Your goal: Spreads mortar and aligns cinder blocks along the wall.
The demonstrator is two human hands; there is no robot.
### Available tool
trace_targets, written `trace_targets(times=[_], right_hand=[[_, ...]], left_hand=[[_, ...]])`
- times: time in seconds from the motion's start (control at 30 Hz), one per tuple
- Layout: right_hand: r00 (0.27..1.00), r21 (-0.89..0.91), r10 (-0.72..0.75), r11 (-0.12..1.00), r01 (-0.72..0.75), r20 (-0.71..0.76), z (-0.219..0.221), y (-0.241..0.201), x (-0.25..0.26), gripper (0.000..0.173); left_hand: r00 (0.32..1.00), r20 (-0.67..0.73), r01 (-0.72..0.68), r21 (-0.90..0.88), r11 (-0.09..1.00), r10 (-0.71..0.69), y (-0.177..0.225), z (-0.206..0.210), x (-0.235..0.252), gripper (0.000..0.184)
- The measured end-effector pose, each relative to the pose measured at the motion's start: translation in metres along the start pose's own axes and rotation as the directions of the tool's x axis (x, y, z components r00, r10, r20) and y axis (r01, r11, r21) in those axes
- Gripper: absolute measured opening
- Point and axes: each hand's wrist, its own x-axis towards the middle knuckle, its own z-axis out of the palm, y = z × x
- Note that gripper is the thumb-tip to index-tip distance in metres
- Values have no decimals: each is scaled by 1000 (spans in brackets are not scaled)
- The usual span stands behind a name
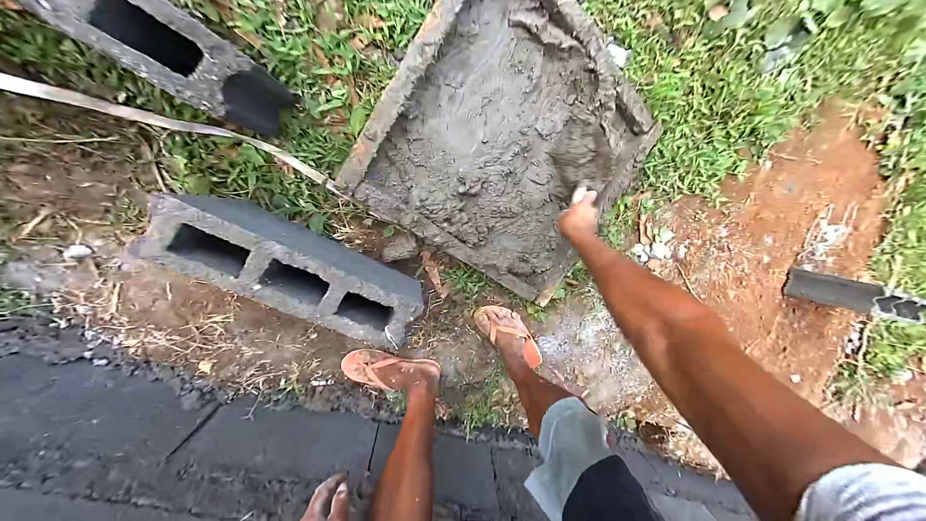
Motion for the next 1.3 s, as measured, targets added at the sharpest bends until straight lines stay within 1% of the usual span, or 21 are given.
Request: trace_targets(times=[0.03,0.1,0.17,0.2,0.3,0.37,0.47,0.5,0.57,0.63,0.7,0.77,0.8,0.87,0.93,1.0,1.07,1.1,1.2,1.23,1.3], right_hand=[[999,30,-8,1000,7,43,23,-4,-16,85],[989,54,-66,997,59,131,39,-7,-49,76],[971,56,-150,988,142,188,29,-1,-85,68],[963,87,-196,979,183,184,20,6,-104,63],[963,190,-223,963,192,153,-2,17,-143,55],[947,210,-257,954,216,193,-4,19,-127,56],[887,24,-342,935,353,309,10,16,-32,62],[886,-59,-367,916,398,284,12,14,0,64],[922,-103,-319,932,348,220,-5,13,35,65],[971,-43,-218,974,223,99,-32,20,48,64],[984,-59,-178,983,177,-19,-53,31,57,64],[986,-106,-161,982,158,-29,-61,27,63,63],[990,-94,-139,986,136,-23,-56,14,61,62],[993,-37,-120,992,120,-5,-27,-23,48,60],[983,-45,-179,983,180,30,-3,-35,25,58],[950,-158,-300,937,311,89,-10,-14,4,57],[927,-212,-362,903,375,98,-23,30,-23,57],[936,-177,-345,919,353,77,-25,58,-39,58],[990,-88,-81,992,92,116,-17,127,-67,62],[989,-79,-11,997,23,149,-12,136,-69,63],[977,-118,24,993,2,214,1,123,-70,60]], left_hand=[[999,2,-40,34,999,40,5,1,1,38],[994,21,-109,75,991,108,18,7,2,39],[988,61,-150,114,982,144,25,12,2,39],[985,82,-159,135,978,149,28,14,4,38],[987,98,-140,169,976,124,32,8,14,36],[991,54,-131,159,979,124,36,1,20,36],[988,7,-152,95,984,152,42,-7,25,38],[989,-3,-150,83,985,151,44,-9,25,39],[992,3,-129,78,989,129,41,-10,19,40],[991,25,-136,92,986,134,35,-14,18,41],[989,36,-143,108,984,140,25,-17,22,40],[991,41,-131,121,984,126,18,-17,24,39],[992,45,-126,117,985,122,18,-17,25,39],[992,35,-122,83,989,120,20,-17,24,39],[992,47,-119,46,992,117,26,-19,23,38],[989,78,-130,11,992,128,31,-18,26,39],[989,85,-124,-12,992,124,35,-18,26,39],[989,80,-120,-25,993,121,36,-20,26,39],[989,78,-123,-57,991,128,33,-23,30,38],[989,77,-122,-67,990,127,30,-24,31,39],[991,63,-112,-82,990,117,23,-25,30,38]])
